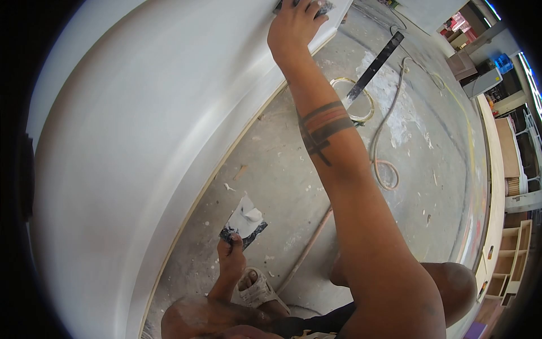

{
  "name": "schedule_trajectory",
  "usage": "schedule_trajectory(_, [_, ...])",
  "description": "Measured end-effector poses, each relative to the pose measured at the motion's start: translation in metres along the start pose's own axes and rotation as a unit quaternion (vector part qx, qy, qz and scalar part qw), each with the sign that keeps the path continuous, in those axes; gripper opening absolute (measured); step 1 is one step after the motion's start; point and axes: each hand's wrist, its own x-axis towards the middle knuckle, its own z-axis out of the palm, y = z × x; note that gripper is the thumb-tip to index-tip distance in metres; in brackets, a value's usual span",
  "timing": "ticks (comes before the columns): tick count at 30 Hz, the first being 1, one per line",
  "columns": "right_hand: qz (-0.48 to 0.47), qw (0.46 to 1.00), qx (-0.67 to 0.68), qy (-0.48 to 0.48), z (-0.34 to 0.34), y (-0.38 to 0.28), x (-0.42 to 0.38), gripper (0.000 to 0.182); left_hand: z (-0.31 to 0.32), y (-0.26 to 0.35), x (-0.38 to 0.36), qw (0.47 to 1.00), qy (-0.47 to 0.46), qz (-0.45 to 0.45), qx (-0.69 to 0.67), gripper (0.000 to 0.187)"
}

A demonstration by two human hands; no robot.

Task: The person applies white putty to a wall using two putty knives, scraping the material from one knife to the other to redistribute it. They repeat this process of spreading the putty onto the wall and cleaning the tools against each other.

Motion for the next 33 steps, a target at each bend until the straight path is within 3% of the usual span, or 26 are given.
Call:
schedule_trajectory(5, [0.002, 0.999, 0.003, -0.049, -0.016, 0.001, 0.004, 0.056, 0.002, 0.004, -0.005, 0.999, -0.006, -0.028, -0.036, 0.035])
schedule_trajectory(7, [-0.035, 0.999, 0.008, 0.033, -0.025, 0.005, 0.015, 0.056, 0.001, 0.0, -0.008, 0.999, -0.007, -0.033, -0.038, 0.035])
schedule_trajectory(15, [-0.055, 0.994, -0.004, 0.09, -0.016, 0.015, 0.052, 0.049, -0.002, -0.004, -0.008, 1.0, -0.011, -0.009, -0.016, 0.035])
schedule_trajectory(25, [-0.082, 0.992, -0.025, 0.089, -0.009, 0.022, 0.057, 0.048, -0.003, 0.001, -0.008, 1.0, -0.012, -0.018, -0.005, 0.038])
schedule_trajectory(33, [-0.019, 0.999, -0.009, 0.035, -0.002, 0.006, 0.038, 0.058, -0.003, -0.011, 0.0, 1.0, -0.003, -0.008, 0.01, 0.036])
